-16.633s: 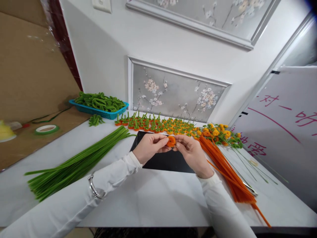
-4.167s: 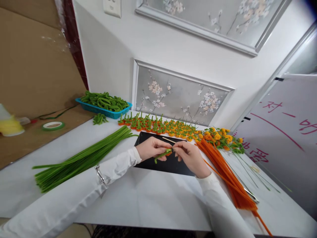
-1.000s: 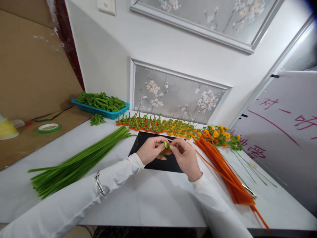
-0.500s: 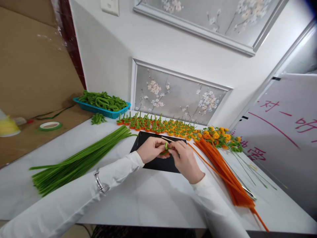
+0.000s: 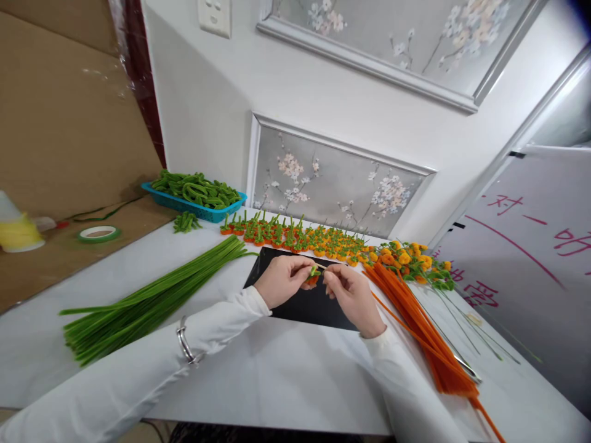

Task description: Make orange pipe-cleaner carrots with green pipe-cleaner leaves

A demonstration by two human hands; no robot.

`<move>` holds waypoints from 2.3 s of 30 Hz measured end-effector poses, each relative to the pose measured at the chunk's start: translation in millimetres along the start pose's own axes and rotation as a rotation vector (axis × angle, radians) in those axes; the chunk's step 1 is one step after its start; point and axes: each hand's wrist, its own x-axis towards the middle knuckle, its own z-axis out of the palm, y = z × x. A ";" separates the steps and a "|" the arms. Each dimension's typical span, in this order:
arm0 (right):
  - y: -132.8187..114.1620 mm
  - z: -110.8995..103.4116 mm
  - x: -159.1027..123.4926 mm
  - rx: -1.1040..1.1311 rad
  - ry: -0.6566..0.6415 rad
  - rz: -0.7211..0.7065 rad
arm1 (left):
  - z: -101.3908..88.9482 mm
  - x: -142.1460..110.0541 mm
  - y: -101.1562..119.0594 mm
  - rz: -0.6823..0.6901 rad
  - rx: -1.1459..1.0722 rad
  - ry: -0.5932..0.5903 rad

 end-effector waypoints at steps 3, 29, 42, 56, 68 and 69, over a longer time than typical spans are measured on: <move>0.4 4.3 -0.1 0.197 -0.123 0.200 | 1.2 -3.1 0.6 0.142 0.256 0.080; -7.8 -12.1 1.8 0.134 -0.011 0.176 | 7.4 -1.8 10.4 -0.143 -0.245 -0.010; -15.7 -1.7 0.9 0.464 -0.188 0.351 | 8.2 -1.6 7.4 -0.101 -0.191 0.006; -14.3 -4.4 1.3 0.482 -0.161 0.375 | -0.6 7.1 3.8 -0.116 -0.051 0.028; -11.3 3.1 0.6 0.632 -0.056 0.378 | 0.8 2.9 3.8 -0.166 -0.196 0.002; -10.9 3.7 0.6 0.630 -0.049 0.382 | 1.1 2.6 3.0 -0.181 -0.214 -0.002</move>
